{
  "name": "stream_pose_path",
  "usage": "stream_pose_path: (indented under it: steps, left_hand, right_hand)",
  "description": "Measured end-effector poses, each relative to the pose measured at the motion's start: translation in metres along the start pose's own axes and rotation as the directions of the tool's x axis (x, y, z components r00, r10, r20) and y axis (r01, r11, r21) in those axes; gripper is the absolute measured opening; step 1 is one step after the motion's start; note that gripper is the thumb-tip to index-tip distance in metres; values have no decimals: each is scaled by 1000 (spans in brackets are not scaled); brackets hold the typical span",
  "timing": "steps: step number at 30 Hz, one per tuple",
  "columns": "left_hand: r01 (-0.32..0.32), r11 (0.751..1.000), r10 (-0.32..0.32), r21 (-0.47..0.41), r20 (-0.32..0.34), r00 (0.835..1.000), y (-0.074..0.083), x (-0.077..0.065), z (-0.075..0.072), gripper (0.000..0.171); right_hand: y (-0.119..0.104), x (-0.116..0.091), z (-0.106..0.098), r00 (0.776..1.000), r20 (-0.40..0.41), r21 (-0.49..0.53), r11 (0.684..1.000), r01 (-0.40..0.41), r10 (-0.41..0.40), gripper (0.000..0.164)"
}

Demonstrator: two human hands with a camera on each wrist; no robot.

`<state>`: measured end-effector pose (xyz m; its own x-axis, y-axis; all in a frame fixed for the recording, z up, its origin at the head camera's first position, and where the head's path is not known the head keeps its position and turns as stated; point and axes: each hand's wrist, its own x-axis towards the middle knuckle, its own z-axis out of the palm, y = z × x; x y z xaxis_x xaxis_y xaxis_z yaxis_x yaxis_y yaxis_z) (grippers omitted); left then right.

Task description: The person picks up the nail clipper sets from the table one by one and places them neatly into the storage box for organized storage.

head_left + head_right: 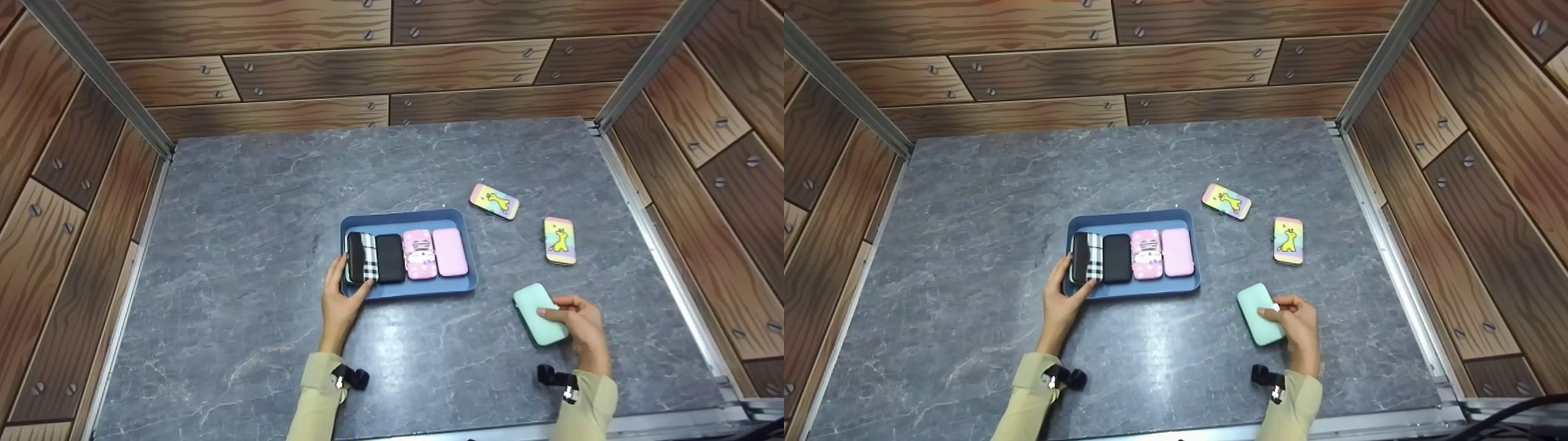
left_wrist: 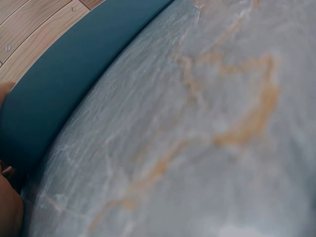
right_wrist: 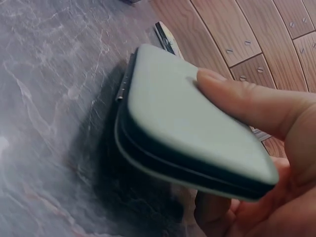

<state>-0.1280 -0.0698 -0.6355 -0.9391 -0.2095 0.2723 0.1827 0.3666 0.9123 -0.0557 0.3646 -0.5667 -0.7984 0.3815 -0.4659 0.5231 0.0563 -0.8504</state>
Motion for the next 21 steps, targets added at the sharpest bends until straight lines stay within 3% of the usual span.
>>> stream_pose_path:
  steps: [8, 14, 21]
  left_hand:
    - [-10, 1000, 10, -7, -2, 1000, -1, 0, 0, 72]
    - [4, 1000, -4, -17, -2, 1000, 0, 1, 0, 72]
    - [-13, 1000, 13, 3, -11, 1000, 1, 0, 0, 72]
  right_hand:
    - [-4, 2, 7, 995, -81, 154, 987, -52, 65, 29]
    - [-7, 4, 19, 986, -153, 222, 974, -36, 72, 33]
    - [-13, 5, 33, 984, -165, 309, 951, -8, 62, 27]
